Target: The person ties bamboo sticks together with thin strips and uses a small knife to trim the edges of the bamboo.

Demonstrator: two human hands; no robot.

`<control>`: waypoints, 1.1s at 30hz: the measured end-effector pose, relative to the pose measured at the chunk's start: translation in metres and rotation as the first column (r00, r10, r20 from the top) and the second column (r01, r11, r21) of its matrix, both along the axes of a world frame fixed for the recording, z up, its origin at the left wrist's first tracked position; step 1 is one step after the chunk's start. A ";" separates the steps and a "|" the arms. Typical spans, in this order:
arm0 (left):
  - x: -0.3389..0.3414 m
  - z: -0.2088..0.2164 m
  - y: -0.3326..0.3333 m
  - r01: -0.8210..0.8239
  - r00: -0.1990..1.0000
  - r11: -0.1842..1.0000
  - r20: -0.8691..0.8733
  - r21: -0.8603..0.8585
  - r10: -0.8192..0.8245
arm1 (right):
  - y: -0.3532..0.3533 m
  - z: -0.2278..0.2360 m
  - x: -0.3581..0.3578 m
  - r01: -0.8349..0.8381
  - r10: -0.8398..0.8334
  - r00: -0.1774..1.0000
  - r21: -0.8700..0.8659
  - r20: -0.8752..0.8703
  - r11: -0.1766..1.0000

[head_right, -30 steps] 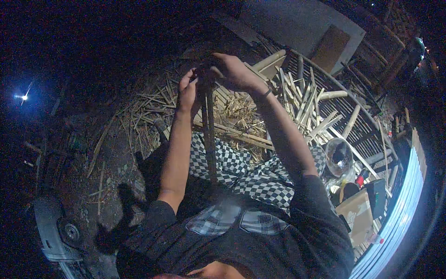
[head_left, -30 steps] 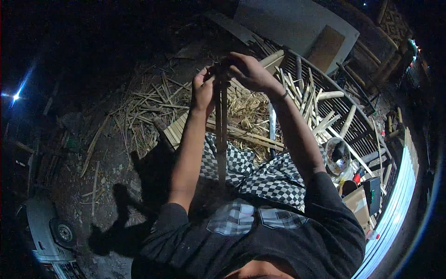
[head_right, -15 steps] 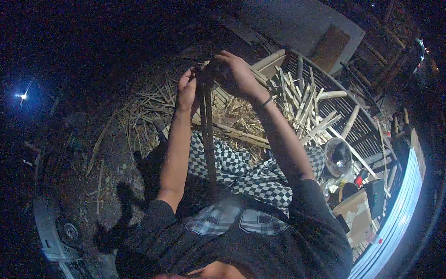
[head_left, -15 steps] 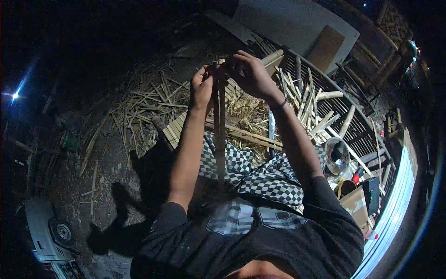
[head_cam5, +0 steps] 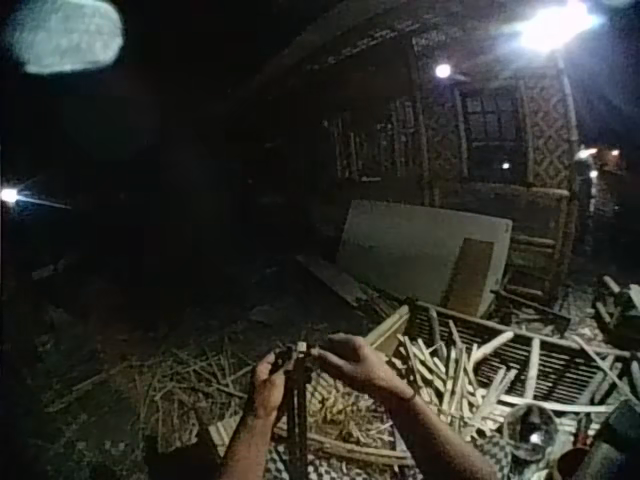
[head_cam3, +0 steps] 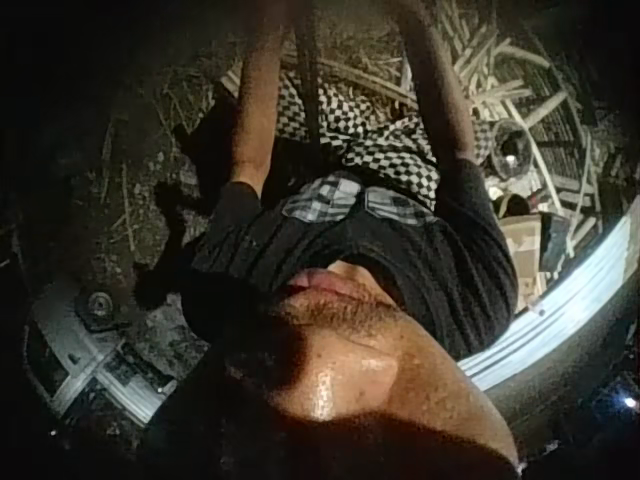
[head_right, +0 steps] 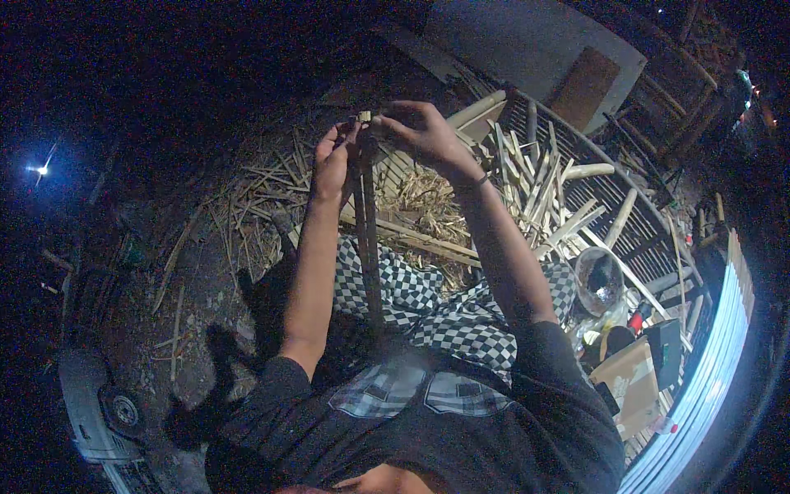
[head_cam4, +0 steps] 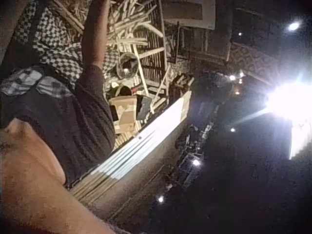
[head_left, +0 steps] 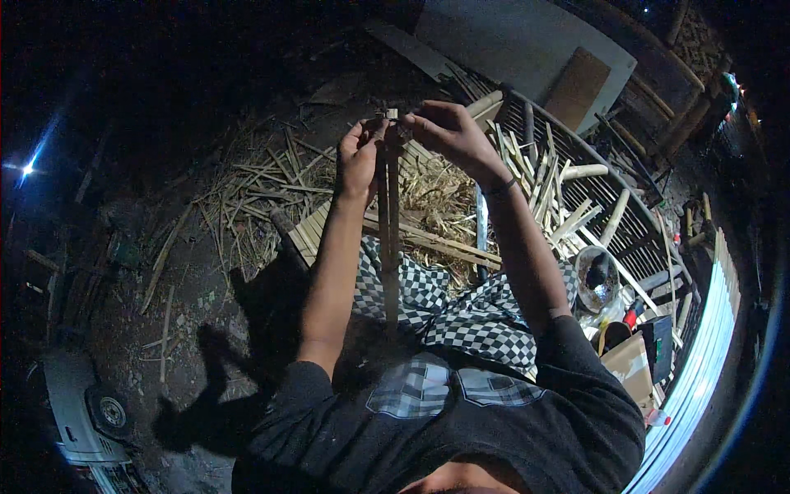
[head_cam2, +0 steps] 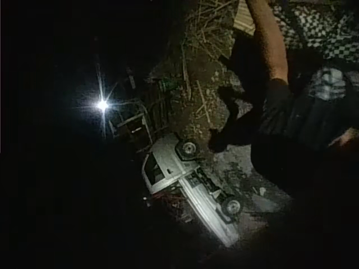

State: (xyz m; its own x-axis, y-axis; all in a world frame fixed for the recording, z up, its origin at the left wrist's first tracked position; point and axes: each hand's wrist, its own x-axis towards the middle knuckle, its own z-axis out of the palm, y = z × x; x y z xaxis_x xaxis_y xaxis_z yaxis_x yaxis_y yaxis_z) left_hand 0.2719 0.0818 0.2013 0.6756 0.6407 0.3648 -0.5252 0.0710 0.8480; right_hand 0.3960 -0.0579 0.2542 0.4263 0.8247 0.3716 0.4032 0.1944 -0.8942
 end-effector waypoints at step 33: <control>-0.008 0.001 0.004 0.011 1.000 0.988 0.007 -0.152 -0.010 | -0.122 0.036 -0.056 -0.353 0.855 -0.015 0.803 -0.519 0.481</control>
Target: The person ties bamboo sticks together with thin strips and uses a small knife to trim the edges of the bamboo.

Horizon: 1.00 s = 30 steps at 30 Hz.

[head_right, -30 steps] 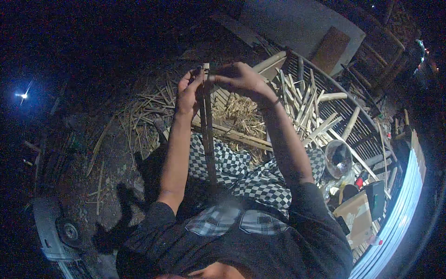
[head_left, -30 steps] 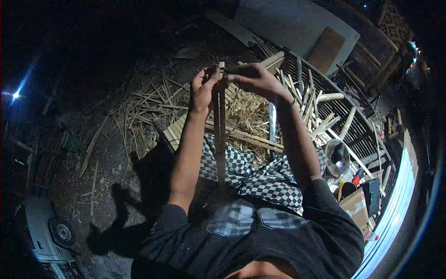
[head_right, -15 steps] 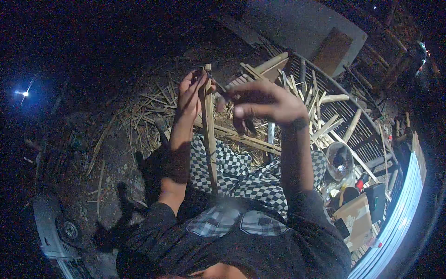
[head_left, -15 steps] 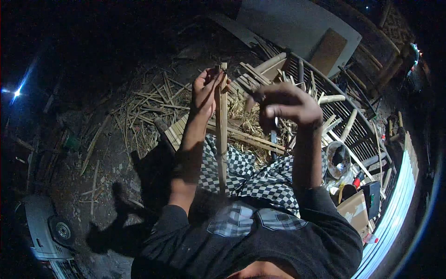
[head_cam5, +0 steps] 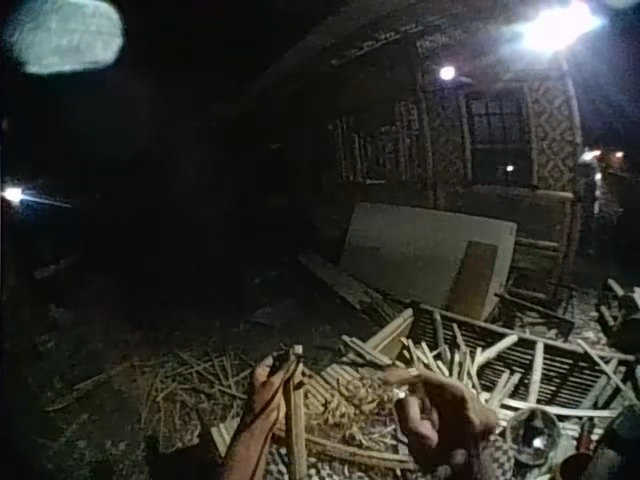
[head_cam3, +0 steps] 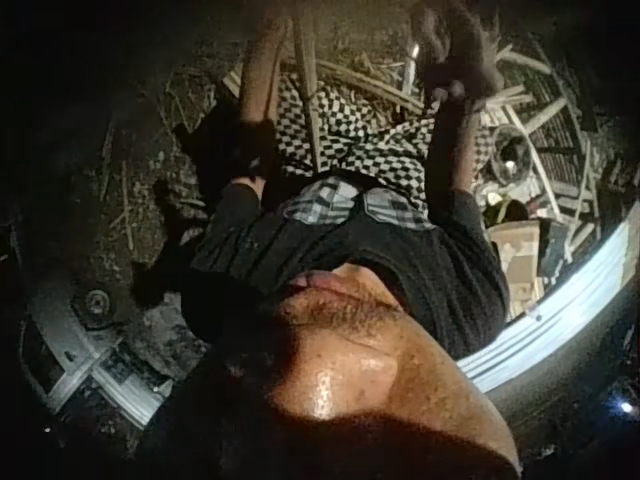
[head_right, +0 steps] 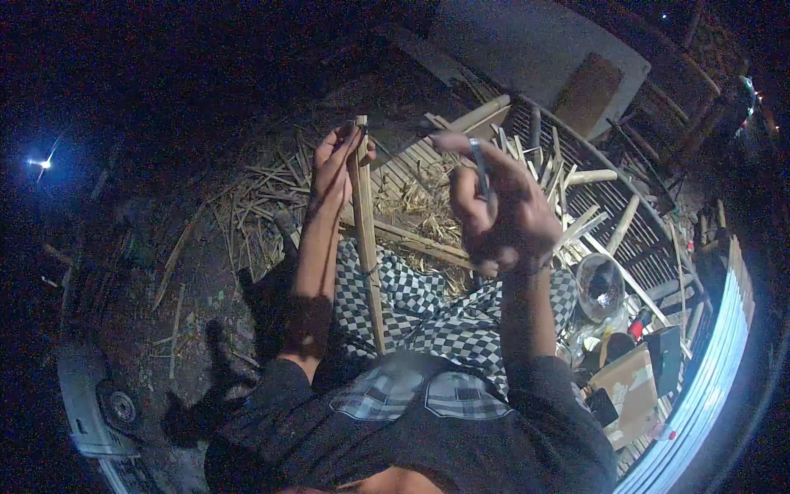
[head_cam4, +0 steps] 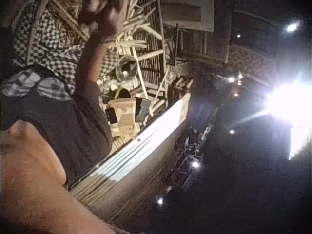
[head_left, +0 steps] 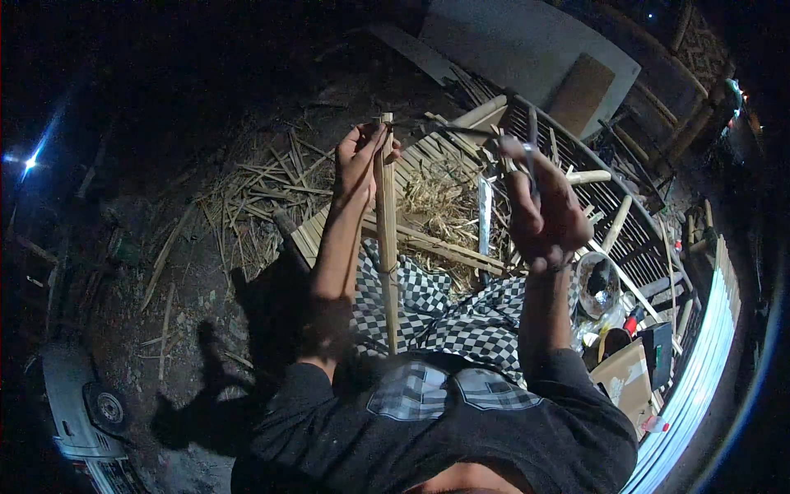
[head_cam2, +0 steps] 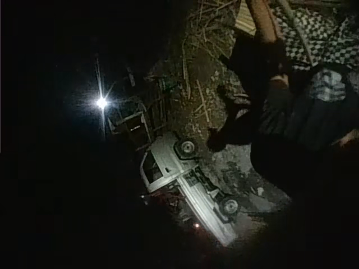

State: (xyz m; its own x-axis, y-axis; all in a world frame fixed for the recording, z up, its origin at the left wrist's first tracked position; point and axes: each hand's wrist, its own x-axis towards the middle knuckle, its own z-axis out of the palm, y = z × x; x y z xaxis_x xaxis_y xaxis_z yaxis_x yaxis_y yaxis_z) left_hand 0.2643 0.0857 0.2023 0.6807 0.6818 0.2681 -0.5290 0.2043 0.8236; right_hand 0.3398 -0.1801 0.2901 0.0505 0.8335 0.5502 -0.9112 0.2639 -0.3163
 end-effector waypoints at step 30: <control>-0.028 0.008 0.009 -0.044 0.999 0.998 0.003 -0.041 0.044 | -0.013 -0.070 0.087 0.723 -0.093 -0.691 0.684 0.717 -0.102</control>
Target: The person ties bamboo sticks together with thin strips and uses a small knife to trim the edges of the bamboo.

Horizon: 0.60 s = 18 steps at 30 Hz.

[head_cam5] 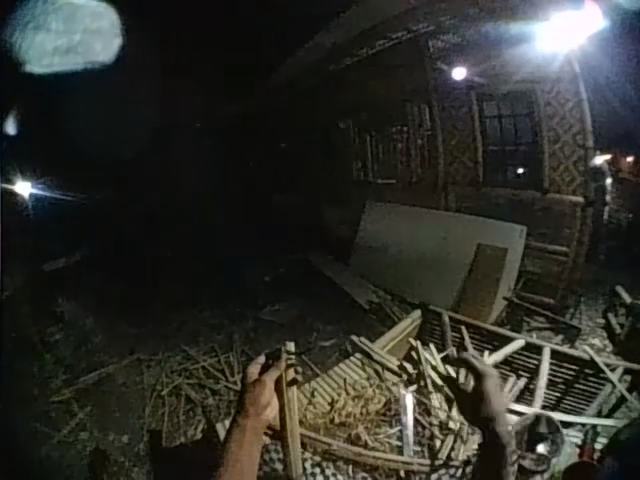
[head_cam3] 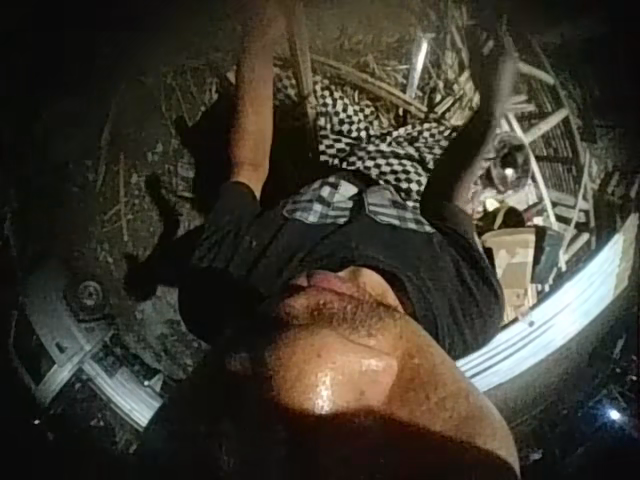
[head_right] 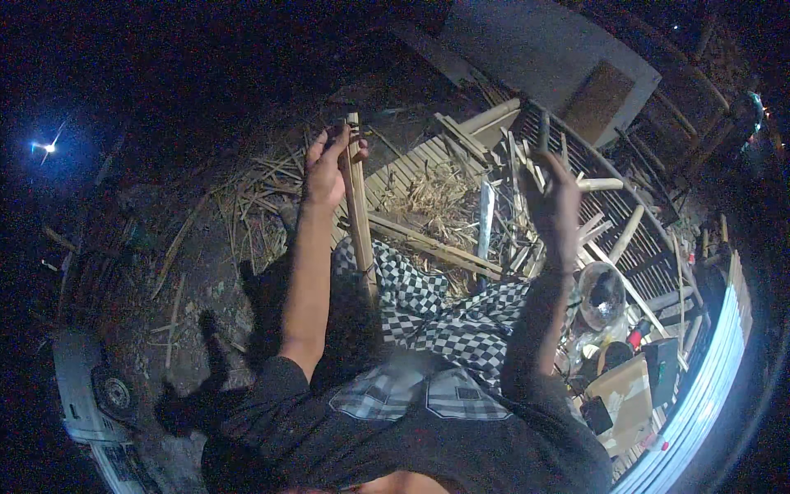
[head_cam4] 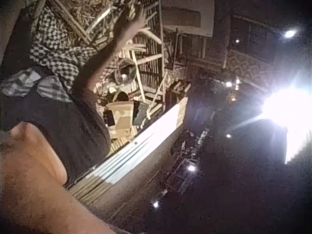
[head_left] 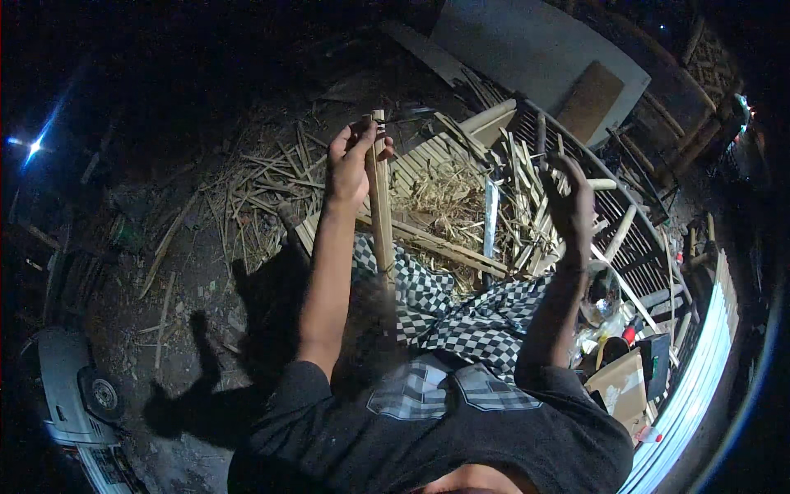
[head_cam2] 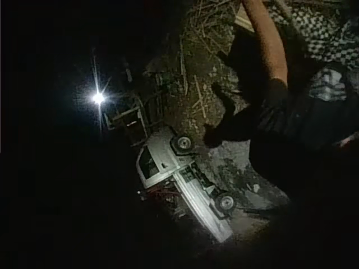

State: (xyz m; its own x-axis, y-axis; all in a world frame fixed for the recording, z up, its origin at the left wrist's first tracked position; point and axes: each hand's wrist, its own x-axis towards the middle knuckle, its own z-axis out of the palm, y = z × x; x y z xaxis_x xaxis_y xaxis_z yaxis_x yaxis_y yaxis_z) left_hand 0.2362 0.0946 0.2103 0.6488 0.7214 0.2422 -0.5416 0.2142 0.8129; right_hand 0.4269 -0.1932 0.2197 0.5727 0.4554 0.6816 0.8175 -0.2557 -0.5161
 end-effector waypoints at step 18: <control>0.000 -0.016 0.008 -0.190 0.974 0.931 -0.059 0.313 0.219 | 0.191 0.042 -0.018 -0.637 0.649 0.755 0.126 -0.096 0.760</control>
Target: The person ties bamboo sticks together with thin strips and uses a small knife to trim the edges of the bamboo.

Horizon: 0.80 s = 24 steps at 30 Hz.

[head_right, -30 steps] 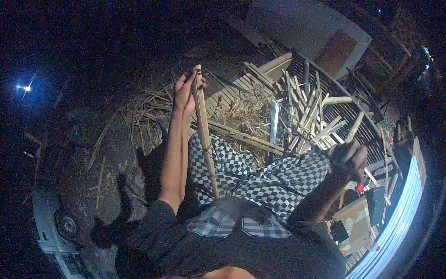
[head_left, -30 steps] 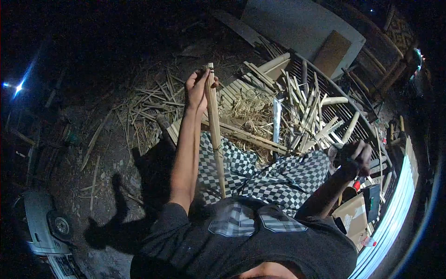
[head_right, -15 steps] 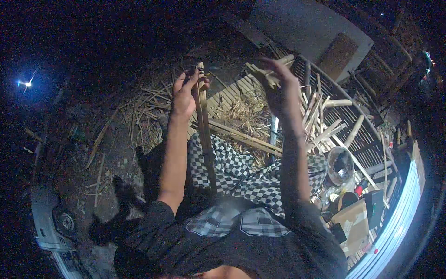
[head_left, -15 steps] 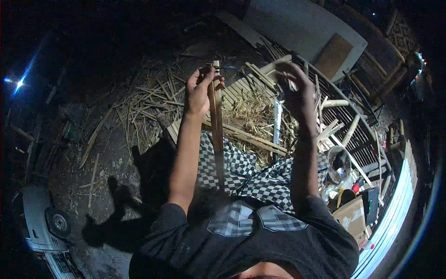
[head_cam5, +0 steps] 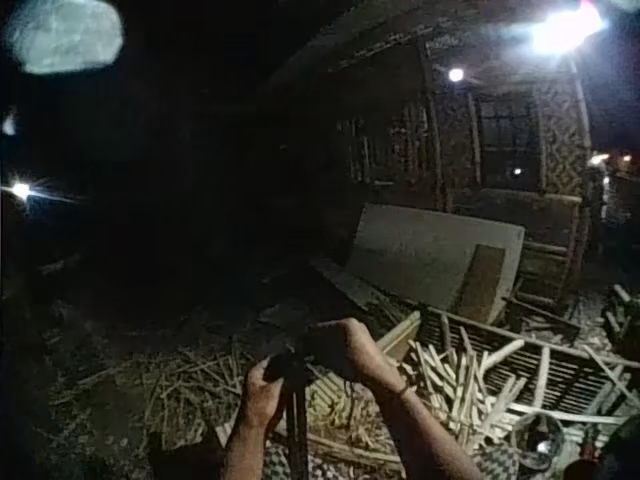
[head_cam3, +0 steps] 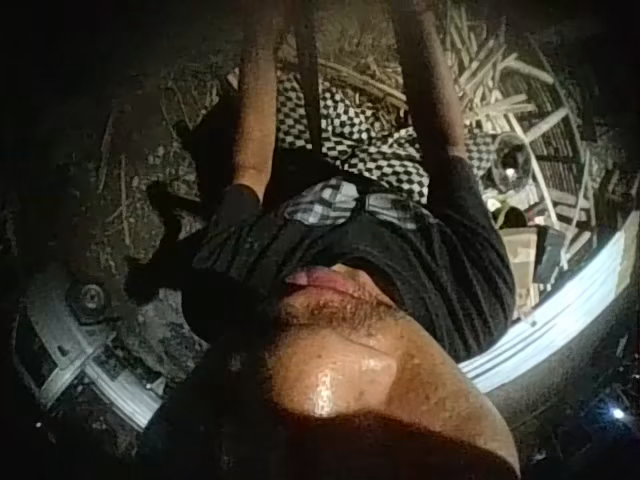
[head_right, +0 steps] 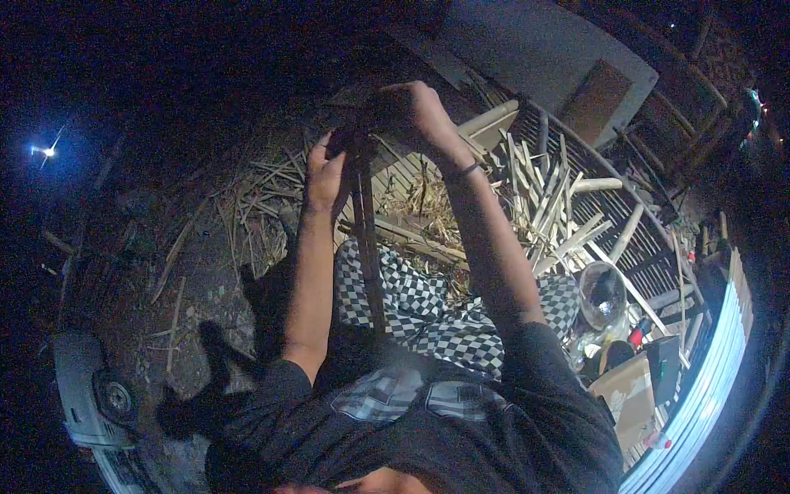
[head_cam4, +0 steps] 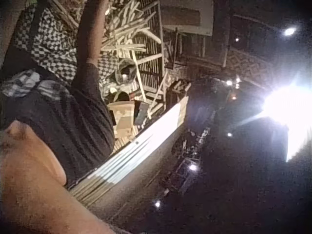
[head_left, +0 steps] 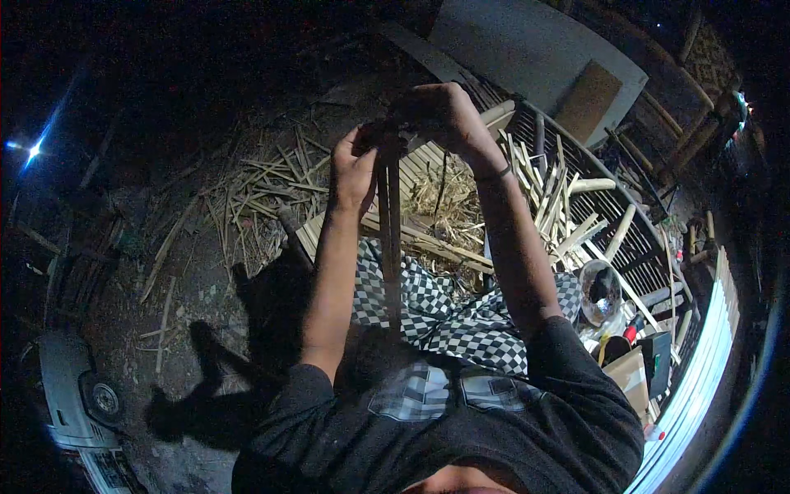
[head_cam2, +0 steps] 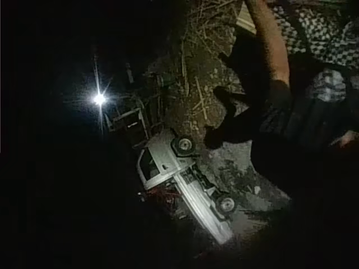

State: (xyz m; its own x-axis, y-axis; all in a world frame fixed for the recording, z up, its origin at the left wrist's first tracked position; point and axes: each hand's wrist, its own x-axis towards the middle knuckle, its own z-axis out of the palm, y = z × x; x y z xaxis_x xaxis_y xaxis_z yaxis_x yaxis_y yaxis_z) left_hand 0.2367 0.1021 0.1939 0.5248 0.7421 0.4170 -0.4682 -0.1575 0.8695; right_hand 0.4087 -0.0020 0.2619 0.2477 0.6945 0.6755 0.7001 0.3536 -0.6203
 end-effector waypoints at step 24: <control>-0.006 0.025 -0.011 0.203 0.965 0.964 0.130 0.170 -0.226 | -0.022 0.011 -0.025 -0.066 0.063 0.997 -0.075 -0.050 0.995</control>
State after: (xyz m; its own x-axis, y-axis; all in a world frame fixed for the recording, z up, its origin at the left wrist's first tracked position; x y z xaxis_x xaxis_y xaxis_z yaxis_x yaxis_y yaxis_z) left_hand 0.2310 0.0914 0.2193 0.5888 0.5395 0.6019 -0.6265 -0.1660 0.7616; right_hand 0.3835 -0.0235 0.2732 0.2312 0.7590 0.6086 0.6465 0.3476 -0.6791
